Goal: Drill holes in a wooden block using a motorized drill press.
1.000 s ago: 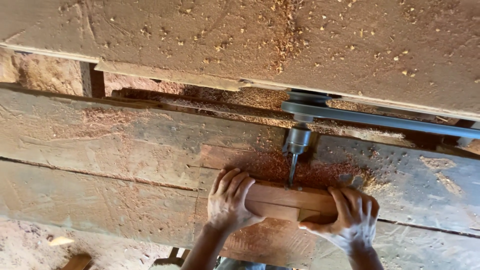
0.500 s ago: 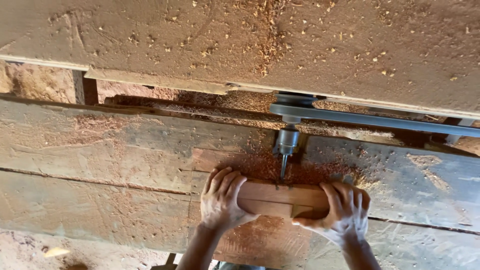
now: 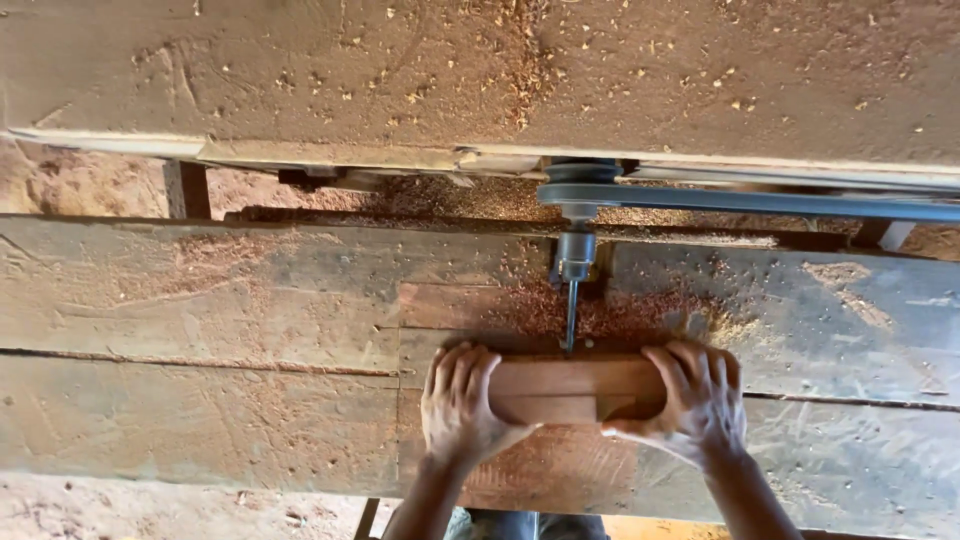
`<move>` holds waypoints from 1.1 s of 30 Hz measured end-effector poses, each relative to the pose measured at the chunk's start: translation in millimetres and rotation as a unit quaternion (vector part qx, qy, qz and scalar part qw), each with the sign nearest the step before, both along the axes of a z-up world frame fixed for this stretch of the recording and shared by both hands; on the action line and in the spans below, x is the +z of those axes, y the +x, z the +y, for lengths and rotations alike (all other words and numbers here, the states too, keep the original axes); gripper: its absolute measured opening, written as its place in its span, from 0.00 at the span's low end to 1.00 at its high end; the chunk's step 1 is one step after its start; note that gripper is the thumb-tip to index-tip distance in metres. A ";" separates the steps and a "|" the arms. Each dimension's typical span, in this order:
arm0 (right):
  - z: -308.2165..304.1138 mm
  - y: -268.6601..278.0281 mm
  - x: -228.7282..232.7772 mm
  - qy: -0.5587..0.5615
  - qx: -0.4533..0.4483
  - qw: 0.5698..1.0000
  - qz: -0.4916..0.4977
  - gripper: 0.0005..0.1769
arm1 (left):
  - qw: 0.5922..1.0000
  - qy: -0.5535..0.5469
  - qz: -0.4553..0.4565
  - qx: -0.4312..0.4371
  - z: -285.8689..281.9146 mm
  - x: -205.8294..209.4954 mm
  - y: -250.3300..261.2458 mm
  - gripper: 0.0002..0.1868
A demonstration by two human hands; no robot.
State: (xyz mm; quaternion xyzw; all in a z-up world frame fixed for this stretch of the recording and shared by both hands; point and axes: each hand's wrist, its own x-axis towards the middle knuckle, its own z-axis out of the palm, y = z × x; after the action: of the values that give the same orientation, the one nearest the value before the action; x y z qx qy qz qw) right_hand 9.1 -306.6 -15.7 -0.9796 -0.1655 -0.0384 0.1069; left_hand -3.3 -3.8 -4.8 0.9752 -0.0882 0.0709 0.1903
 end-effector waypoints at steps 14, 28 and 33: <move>-0.6 -6.7 1.0 -0.027 -0.009 1.000 0.014 0.64 | 0.999 -0.024 0.033 -0.010 0.6 -7.4 0.3 0.45; -1.0 14.9 -3.7 -0.030 -0.009 0.999 0.010 0.69 | 1.000 -0.003 0.022 -0.008 1.4 -9.2 21.4 0.48; -1.1 13.8 -1.6 -0.004 0.016 1.000 -0.012 0.67 | 0.998 0.012 0.057 0.015 -1.0 -7.1 4.9 0.48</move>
State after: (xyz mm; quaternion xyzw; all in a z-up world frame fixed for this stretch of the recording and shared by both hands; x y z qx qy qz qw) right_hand 22.9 -307.7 -17.3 -0.9766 -0.1831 -0.0482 0.1016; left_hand 1.6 -4.8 -11.9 0.9810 -0.0633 0.0172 0.1823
